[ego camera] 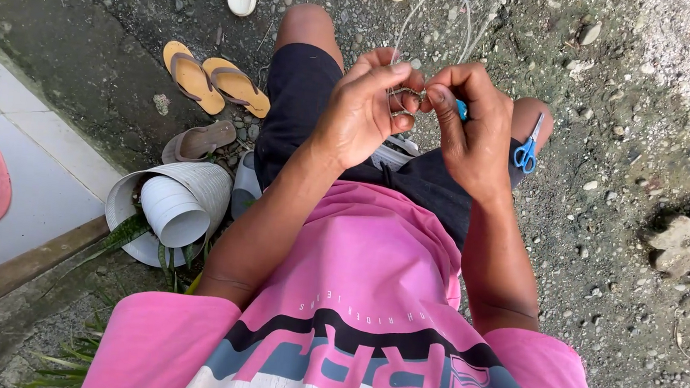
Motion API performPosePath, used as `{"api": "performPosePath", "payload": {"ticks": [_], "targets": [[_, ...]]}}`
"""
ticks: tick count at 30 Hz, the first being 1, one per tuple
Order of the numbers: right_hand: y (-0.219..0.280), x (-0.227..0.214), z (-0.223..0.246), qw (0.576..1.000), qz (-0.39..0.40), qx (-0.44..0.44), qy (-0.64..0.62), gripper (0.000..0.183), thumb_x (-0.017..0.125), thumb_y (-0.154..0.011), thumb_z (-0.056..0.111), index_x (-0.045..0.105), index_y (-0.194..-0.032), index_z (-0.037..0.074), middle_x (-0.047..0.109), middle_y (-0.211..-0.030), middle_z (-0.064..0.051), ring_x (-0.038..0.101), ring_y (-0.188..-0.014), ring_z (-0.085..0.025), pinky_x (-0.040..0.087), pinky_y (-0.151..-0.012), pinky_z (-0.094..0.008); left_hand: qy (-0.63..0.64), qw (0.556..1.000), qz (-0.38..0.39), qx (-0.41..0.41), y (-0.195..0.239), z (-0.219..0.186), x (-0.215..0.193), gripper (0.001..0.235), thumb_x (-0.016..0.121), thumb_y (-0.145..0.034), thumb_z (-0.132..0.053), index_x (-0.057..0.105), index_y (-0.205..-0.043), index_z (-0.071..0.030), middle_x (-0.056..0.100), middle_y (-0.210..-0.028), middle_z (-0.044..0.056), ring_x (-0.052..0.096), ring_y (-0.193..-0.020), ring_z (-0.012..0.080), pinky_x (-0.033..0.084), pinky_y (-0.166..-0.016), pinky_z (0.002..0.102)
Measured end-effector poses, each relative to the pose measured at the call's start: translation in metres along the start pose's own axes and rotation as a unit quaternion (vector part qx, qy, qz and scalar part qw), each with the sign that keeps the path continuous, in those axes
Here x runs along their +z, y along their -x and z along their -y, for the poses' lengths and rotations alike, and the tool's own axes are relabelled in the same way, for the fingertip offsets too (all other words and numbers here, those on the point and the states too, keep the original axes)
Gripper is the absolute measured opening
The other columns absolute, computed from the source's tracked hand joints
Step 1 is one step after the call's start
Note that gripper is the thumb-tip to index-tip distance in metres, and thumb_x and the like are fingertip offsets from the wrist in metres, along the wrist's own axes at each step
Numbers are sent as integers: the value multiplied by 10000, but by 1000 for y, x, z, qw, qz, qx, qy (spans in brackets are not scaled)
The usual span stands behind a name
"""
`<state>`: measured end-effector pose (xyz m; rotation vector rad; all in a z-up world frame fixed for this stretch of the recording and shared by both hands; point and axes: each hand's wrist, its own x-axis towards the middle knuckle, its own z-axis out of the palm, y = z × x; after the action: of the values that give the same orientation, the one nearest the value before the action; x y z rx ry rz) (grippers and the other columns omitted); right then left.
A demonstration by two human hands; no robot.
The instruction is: Repairing or weaving a fishing net by tying knots in the mesh using a netting needle
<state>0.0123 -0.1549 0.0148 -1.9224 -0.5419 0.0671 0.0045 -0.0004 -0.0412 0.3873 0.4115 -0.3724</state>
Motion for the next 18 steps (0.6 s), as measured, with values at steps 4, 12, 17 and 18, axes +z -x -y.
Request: {"api": "performPosePath", "payload": {"ticks": [4, 12, 17, 18], "targets": [[8, -5, -1, 998, -12, -13, 65, 77, 497, -1033, 14, 483, -962, -13, 572, -834, -109, 566, -729, -206, 444, -673, -314, -144, 983, 115, -21, -1, -2, 0, 235, 652, -877, -169, 540, -1050, -56, 561, -853, 61, 558, -751, 132, 442, -601, 232], [17, -5, -9, 989, -25, -14, 146, 63, 493, -1000, -55, 481, -972, 0, 551, -863, -104, 548, -708, -237, 406, -648, -351, -184, 962, 201, -7, 5, -17, 0, 150, 479, -989, -233, 454, -945, -92, 589, -1092, 181, 637, -923, 247, 504, -702, 259], [14, -5, -4, 992, -32, 14, 117, 49, 510, -1015, -21, 492, -970, -14, 571, -862, -107, 535, -719, -219, 413, -649, -333, -191, 955, 226, -21, 4, -22, 2, 218, 405, -1005, -266, 429, -869, -97, 598, -1082, 217, 640, -955, 270, 517, -707, 261], [14, -6, -3, 992, -32, 14, 118, 49, 510, -1015, -21, 492, -970, -14, 571, -862, -107, 535, -719, -219, 413, -649, -333, -191, 955, 226, -21, 5, -23, 3, 218, 405, -1005, -266, 429, -869, -97, 598, -1082, 217, 640, -955, 270, 517, -707, 261]]}}
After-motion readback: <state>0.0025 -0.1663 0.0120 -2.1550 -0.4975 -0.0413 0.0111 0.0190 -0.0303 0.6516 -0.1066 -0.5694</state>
